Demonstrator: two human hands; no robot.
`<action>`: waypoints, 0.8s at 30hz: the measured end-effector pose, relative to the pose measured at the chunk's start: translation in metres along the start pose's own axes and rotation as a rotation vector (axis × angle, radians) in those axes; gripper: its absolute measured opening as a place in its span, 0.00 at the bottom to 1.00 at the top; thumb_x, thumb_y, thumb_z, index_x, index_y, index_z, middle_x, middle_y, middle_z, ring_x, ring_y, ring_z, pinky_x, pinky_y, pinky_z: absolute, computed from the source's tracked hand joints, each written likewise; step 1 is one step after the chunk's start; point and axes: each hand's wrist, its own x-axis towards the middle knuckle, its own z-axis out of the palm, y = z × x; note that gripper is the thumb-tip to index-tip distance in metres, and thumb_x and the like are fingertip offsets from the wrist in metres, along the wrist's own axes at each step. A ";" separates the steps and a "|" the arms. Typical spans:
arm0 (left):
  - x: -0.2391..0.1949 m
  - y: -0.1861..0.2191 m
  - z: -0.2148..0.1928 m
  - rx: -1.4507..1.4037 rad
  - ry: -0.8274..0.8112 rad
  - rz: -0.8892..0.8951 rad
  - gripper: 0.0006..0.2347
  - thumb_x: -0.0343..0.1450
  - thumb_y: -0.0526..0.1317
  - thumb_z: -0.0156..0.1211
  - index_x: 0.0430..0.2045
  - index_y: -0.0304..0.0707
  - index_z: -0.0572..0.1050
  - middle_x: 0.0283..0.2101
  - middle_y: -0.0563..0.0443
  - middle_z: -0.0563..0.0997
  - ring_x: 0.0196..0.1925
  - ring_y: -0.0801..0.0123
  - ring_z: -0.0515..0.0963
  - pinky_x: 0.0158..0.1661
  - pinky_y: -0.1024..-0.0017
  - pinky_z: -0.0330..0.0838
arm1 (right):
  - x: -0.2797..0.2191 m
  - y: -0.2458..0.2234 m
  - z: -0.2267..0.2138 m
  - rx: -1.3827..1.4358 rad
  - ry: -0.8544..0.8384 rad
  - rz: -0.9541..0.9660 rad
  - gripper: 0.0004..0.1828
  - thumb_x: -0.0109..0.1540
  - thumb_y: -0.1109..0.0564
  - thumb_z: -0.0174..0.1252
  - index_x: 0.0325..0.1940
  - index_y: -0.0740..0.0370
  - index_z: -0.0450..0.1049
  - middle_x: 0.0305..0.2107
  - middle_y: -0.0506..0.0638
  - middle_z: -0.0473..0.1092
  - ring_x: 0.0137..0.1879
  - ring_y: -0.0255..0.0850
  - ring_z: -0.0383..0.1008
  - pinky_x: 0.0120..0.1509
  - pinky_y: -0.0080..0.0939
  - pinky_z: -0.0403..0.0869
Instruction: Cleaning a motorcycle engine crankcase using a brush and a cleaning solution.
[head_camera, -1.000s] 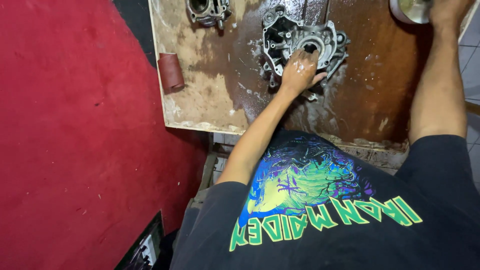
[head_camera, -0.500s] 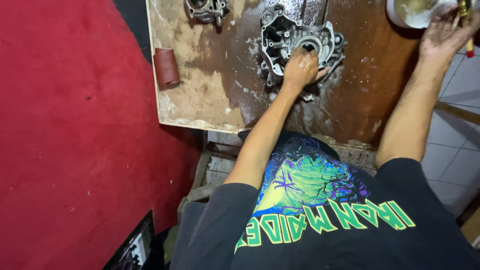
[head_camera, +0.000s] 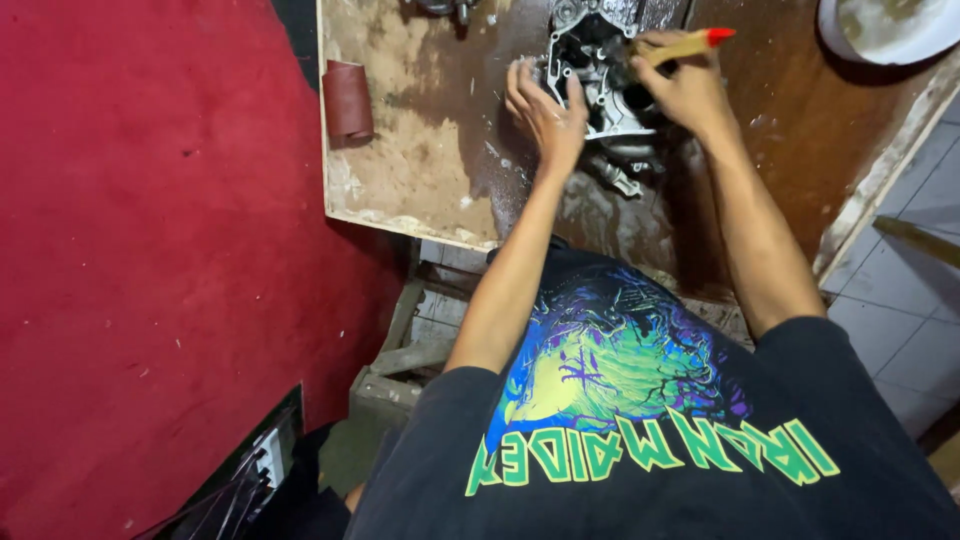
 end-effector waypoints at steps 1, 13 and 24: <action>-0.011 -0.027 0.028 0.004 -0.007 -0.001 0.30 0.75 0.56 0.58 0.64 0.31 0.62 0.65 0.30 0.69 0.67 0.43 0.68 0.68 0.54 0.56 | -0.003 0.009 0.008 0.003 -0.001 0.007 0.15 0.68 0.64 0.67 0.58 0.71 0.78 0.51 0.61 0.77 0.56 0.51 0.77 0.60 0.47 0.74; 0.017 -0.005 0.029 0.047 -0.427 -0.470 0.33 0.72 0.63 0.50 0.64 0.37 0.59 0.47 0.28 0.81 0.47 0.37 0.82 0.48 0.46 0.75 | 0.015 0.009 0.005 -0.070 -0.038 0.001 0.14 0.65 0.62 0.69 0.54 0.71 0.81 0.43 0.62 0.78 0.46 0.52 0.80 0.51 0.50 0.78; 0.040 0.039 -0.009 -0.011 -0.668 -0.699 0.32 0.72 0.60 0.46 0.65 0.37 0.56 0.27 0.32 0.86 0.32 0.42 0.87 0.38 0.49 0.79 | 0.033 0.007 0.018 -0.242 -0.156 -0.202 0.11 0.69 0.61 0.68 0.54 0.68 0.80 0.41 0.61 0.77 0.44 0.53 0.78 0.49 0.48 0.78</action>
